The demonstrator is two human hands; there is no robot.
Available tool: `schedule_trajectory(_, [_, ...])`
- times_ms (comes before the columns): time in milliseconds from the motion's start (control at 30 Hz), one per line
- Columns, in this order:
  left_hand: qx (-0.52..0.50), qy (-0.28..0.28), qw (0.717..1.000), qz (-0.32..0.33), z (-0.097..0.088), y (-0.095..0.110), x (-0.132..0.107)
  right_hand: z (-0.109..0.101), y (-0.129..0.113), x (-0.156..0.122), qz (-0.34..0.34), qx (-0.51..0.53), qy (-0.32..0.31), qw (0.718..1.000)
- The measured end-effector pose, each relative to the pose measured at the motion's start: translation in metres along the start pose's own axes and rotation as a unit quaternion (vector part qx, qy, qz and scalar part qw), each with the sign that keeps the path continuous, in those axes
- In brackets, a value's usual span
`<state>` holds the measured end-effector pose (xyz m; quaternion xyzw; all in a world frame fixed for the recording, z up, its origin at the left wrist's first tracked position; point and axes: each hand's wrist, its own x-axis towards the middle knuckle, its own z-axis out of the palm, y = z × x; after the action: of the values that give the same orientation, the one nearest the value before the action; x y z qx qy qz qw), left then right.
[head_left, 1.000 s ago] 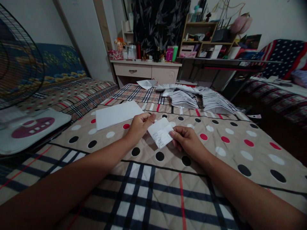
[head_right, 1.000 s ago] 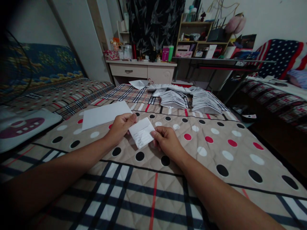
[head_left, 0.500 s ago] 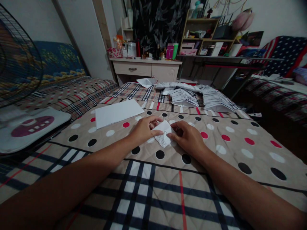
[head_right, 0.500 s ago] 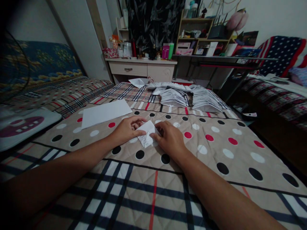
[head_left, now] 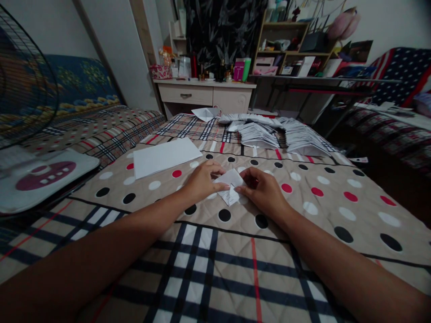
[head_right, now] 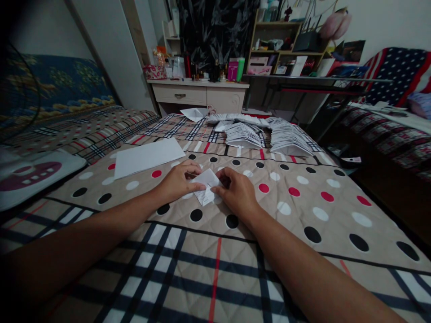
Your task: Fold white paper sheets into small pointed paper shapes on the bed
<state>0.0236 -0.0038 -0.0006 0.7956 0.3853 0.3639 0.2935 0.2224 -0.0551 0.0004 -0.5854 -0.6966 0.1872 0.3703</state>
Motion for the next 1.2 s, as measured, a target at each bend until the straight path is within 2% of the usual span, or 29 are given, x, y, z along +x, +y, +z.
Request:
schedule_trajectory(100, [-0.004,-0.02,1.0,0.004,-0.001,-0.004,0.001,-0.001,0.002,0.001,0.011,0.017,-0.03,0.999])
schedule_trajectory(300, [-0.015,-0.114,0.993,-0.031,-0.011,-0.012,0.009,-0.003,0.004,0.004,0.019,0.059,-0.084,0.995])
schedule_trajectory(467, [-0.042,-0.14,0.989,-0.027,-0.018,-0.015,0.012,-0.004,0.004,0.003,-0.007,0.088,-0.074,0.993])
schedule_trajectory(600, [-0.048,-0.166,0.985,-0.004,-0.02,-0.014,0.009,-0.003,0.005,0.0,-0.069,0.083,-0.047,0.993])
schedule_trajectory(700, [-0.012,-0.166,0.984,0.063,-0.024,-0.012,0.009,-0.004,0.004,-0.002,-0.137,0.06,-0.052,0.987])
schedule_trajectory(800, [0.019,-0.168,0.98,0.102,-0.027,-0.008,0.009,-0.006,0.002,-0.004,-0.173,0.019,-0.063,0.983])
schedule_trajectory(933, [0.04,-0.183,0.975,0.121,-0.03,-0.003,0.009,-0.008,-0.001,-0.007,-0.194,-0.05,-0.07,0.977])
schedule_trajectory(1100, [0.074,-0.202,0.967,0.135,-0.032,0.001,0.01,-0.008,-0.005,-0.008,-0.255,-0.122,-0.073,0.956])
schedule_trajectory(1200, [0.086,-0.211,0.963,0.145,-0.032,0.003,0.009,-0.009,-0.008,-0.009,-0.269,-0.165,-0.078,0.946])
